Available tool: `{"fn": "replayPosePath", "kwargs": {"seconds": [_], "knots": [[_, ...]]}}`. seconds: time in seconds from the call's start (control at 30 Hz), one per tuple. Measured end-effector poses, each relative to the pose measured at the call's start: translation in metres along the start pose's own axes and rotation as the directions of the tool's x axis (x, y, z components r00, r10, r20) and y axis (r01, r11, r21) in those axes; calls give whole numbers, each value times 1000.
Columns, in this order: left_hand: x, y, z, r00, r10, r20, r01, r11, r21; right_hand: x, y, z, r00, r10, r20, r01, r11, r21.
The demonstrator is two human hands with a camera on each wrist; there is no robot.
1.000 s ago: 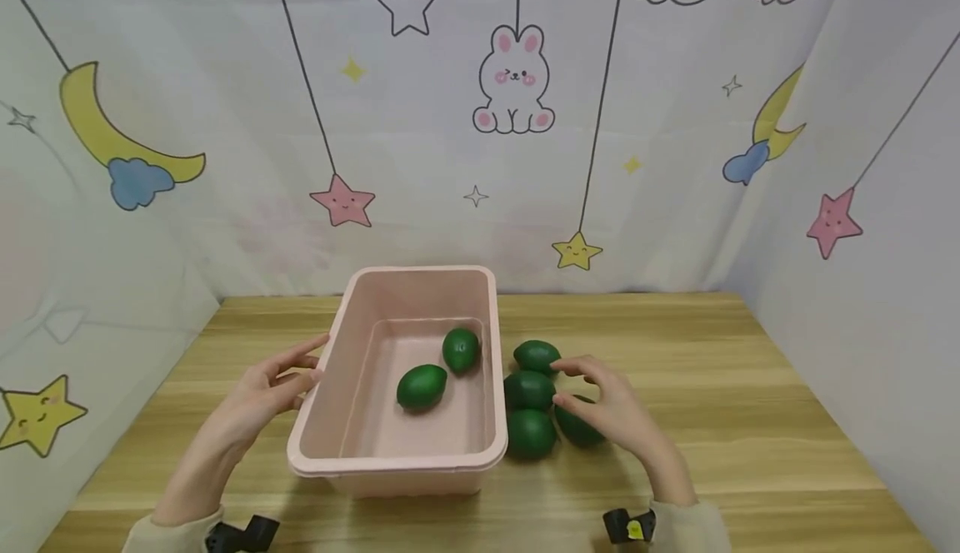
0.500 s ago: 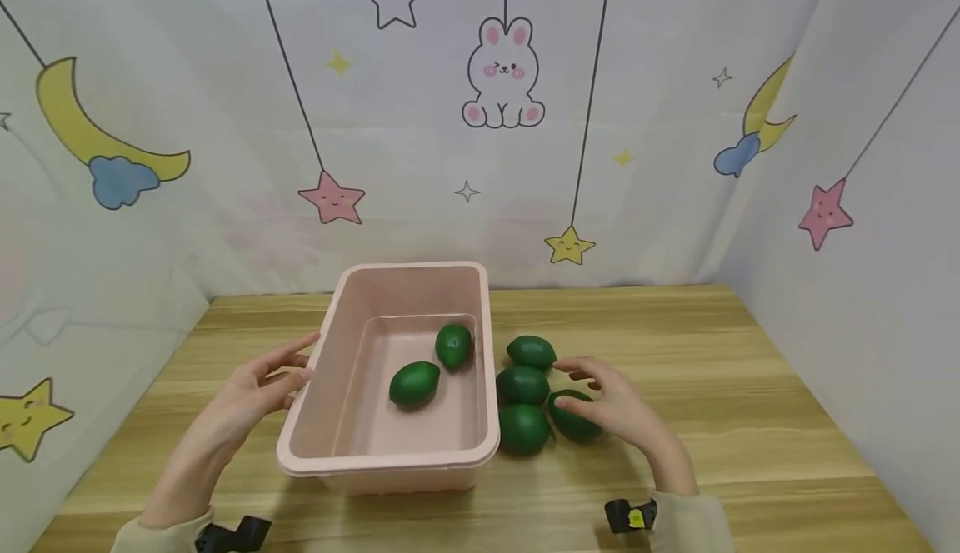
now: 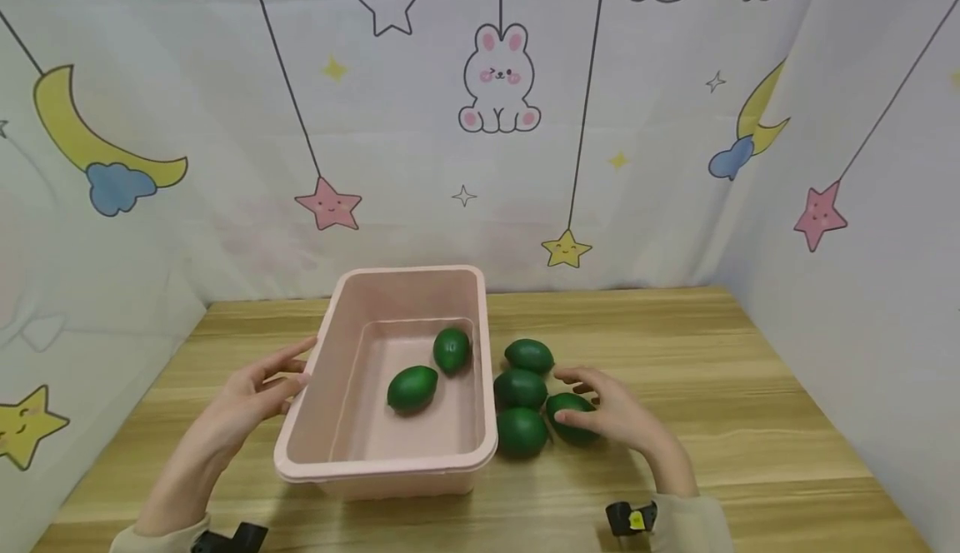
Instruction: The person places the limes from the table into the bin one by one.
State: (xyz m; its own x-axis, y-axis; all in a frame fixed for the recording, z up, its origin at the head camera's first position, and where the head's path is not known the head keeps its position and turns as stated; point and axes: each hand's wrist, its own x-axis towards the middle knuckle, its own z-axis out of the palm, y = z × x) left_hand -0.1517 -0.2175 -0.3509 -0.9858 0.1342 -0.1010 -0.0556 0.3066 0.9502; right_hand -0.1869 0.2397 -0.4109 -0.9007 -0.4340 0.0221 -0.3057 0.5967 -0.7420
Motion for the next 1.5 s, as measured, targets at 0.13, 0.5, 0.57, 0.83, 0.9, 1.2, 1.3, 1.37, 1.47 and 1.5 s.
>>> {"fn": "replayPosePath", "kwargs": {"seconds": [0.13,0.5,0.57,0.83,0.9,1.2,1.3,1.37,1.47,1.5], "knots": [[-1,-1,0,1000,2,0,-2,1000,2,0,2,1,1000,6,16,-6,1000,-5],[0,0,0,1000,-1,-10,1,1000,5,-1,6,2,998,43,46,-41,998,-49],[0,-1,1,1000,-5,-12,5,1000,3,-1,7,2,997,47,53,-44,997,-58],[-1,-1,1,1000,-7,-14,7,1000,4,0,10,2,997,20,71,-16,998,-64],[-1,-1,1,1000,-7,-13,7,1000,4,0,12,2,997,13,73,-8,998,-68],[-1,-1,1,1000,-4,-13,4,1000,5,0,13,2,995,24,98,-19,998,-53],[-2,-1,1,1000,3,-11,-3,1000,4,0,12,1,994,32,102,-27,999,-48],[-2,-1,1,1000,-1,-14,1,1000,1,0,12,1,994,32,102,-28,998,-47],[-2,0,1,1000,11,-8,-11,1000,4,0,12,1,994,34,99,-29,998,-48],[-2,0,1,1000,10,-10,-10,1000,4,0,12,1,995,35,98,-30,998,-47]]}}
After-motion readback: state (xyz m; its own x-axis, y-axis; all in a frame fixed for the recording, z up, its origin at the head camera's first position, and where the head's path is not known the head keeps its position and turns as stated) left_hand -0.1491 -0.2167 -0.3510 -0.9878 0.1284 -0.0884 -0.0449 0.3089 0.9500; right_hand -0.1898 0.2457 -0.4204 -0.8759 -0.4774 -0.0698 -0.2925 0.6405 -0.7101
